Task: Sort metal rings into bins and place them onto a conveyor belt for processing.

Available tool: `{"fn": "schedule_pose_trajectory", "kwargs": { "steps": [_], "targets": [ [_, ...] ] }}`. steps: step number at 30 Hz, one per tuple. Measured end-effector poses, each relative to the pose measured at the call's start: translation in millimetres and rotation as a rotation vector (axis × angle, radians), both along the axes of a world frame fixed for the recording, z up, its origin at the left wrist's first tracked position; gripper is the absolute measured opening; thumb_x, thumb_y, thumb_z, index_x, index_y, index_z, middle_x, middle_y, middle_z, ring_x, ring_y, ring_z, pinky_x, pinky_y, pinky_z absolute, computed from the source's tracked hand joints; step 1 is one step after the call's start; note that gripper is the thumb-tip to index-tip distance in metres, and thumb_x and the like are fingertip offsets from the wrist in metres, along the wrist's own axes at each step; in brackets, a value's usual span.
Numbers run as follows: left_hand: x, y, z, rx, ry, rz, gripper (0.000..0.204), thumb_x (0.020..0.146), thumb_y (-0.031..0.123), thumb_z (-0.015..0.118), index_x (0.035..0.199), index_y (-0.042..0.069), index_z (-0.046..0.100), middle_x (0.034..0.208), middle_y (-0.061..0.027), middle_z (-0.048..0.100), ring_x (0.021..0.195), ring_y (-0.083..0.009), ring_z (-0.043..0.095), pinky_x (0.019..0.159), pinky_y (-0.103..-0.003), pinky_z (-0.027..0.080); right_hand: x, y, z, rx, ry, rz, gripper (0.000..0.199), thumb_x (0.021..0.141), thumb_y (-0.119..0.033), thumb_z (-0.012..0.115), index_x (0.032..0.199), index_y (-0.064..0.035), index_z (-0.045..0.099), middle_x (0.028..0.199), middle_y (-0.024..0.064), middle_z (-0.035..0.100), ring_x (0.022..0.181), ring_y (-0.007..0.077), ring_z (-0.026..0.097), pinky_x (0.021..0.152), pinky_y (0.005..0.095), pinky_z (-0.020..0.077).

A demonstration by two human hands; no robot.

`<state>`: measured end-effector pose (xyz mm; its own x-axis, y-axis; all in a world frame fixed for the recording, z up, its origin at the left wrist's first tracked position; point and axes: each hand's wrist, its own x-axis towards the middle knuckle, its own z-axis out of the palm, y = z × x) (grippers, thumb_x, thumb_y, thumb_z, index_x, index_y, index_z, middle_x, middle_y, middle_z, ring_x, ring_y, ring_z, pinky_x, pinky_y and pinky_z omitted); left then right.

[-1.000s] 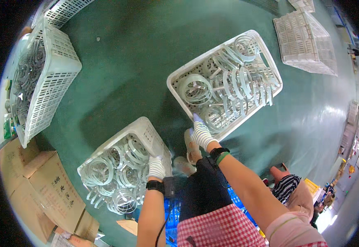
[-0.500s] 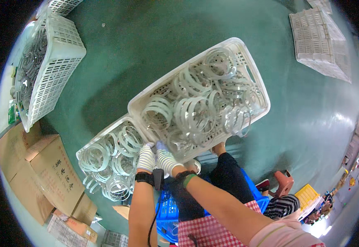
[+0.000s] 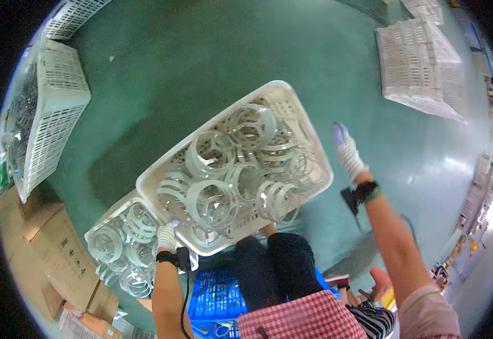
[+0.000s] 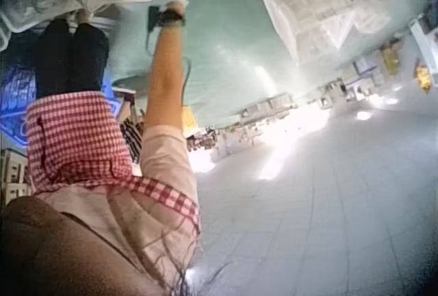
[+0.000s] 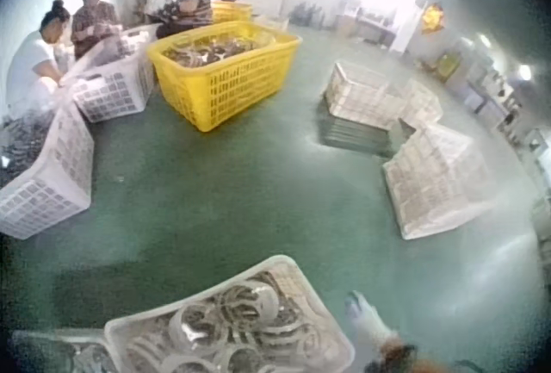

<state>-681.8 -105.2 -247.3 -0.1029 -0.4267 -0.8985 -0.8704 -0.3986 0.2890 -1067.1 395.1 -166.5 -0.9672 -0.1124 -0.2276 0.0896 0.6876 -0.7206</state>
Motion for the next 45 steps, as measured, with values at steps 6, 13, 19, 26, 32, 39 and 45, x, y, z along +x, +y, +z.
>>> {"fn": "schedule_pose_trajectory", "kwargs": {
  "steps": [6,13,19,26,32,39,45],
  "targets": [
    [68.0,-112.7,1.7,-0.243,0.162,-0.428,0.026,0.088,0.012,0.042,0.11,0.006,0.055,0.093,-0.0093,0.063,0.088,-0.0237,0.057,0.076,-0.032,0.043,20.0,-108.1,-4.2,-0.388,-0.785,-0.047,0.069,0.086,-0.064,0.035,0.1,-0.0003,0.059,0.092,0.0067,0.057,0.083,0.016,0.05,0.081,0.0295,0.0391],
    [56.1,-79.8,24.6,0.017,0.179,-0.325,0.027,0.069,0.003,0.062,0.096,0.003,0.064,0.096,-0.0151,0.065,0.088,-0.0266,0.061,0.081,-0.036,0.048,30.6,-86.6,-19.1,-0.331,-0.606,-0.064,0.053,0.089,-0.051,0.043,0.088,-0.0008,0.059,0.077,0.0032,0.054,0.073,0.0146,0.046,0.072,0.0289,0.0408],
    [17.9,-53.3,55.2,-0.082,0.257,-0.878,0.028,0.067,0.008,0.061,0.094,0.007,0.065,0.093,-0.0157,0.065,0.09,-0.0315,0.061,0.078,-0.038,0.049,33.8,-78.0,-20.6,-0.26,-0.47,-0.113,0.046,0.09,-0.043,0.043,0.106,-0.0034,0.059,0.081,0.0088,0.06,0.073,0.017,0.05,0.071,0.0315,0.0441],
    [-3.1,-32.2,121.4,-0.071,0.221,-1.063,0.024,0.076,0.019,0.057,0.095,0.006,0.064,0.097,-0.0161,0.063,0.085,-0.0292,0.061,0.08,-0.036,0.049,61.8,-25.8,101.7,-0.285,-0.516,-0.264,0.044,0.09,-0.04,0.045,0.109,-0.0029,0.059,0.1,0.0196,0.063,0.094,0.0275,0.059,0.085,0.0336,0.0429],
    [-65.7,39.3,284.4,-0.289,0.352,-1.396,0.027,0.069,0.014,0.063,0.095,0.008,0.066,0.095,-0.0188,0.065,0.091,-0.027,0.063,0.079,-0.035,0.049,109.0,77.8,235.3,-0.11,-0.182,-0.232,0.042,0.091,-0.041,0.038,0.109,-0.0093,0.06,0.104,0.0185,0.061,0.098,0.0343,0.058,0.084,0.0363,0.0439],
    [-227.1,179.1,437.2,-0.535,0.678,-1.99,0.028,0.065,0.004,0.061,0.092,0.008,0.066,0.087,-0.0142,0.066,0.084,-0.0284,0.063,0.073,-0.035,0.05,190.9,232.1,296.3,-0.253,-0.295,-0.549,0.046,0.087,-0.047,0.043,0.102,-0.0068,0.061,0.081,0.0177,0.063,0.074,0.0303,0.057,0.071,0.0389,0.0448],
    [-353.1,366.3,516.4,-0.418,0.744,-2.132,0.028,0.065,0.003,0.061,0.092,0.008,0.066,0.086,-0.0138,0.066,0.082,-0.0282,0.063,0.072,-0.035,0.05,239.6,368.8,326.6,-0.357,-0.198,-0.766,0.056,0.088,-0.054,0.041,0.099,-0.0035,0.062,0.074,0.0143,0.063,0.065,0.0238,0.056,0.064,0.0362,0.0456]
  ]
}}
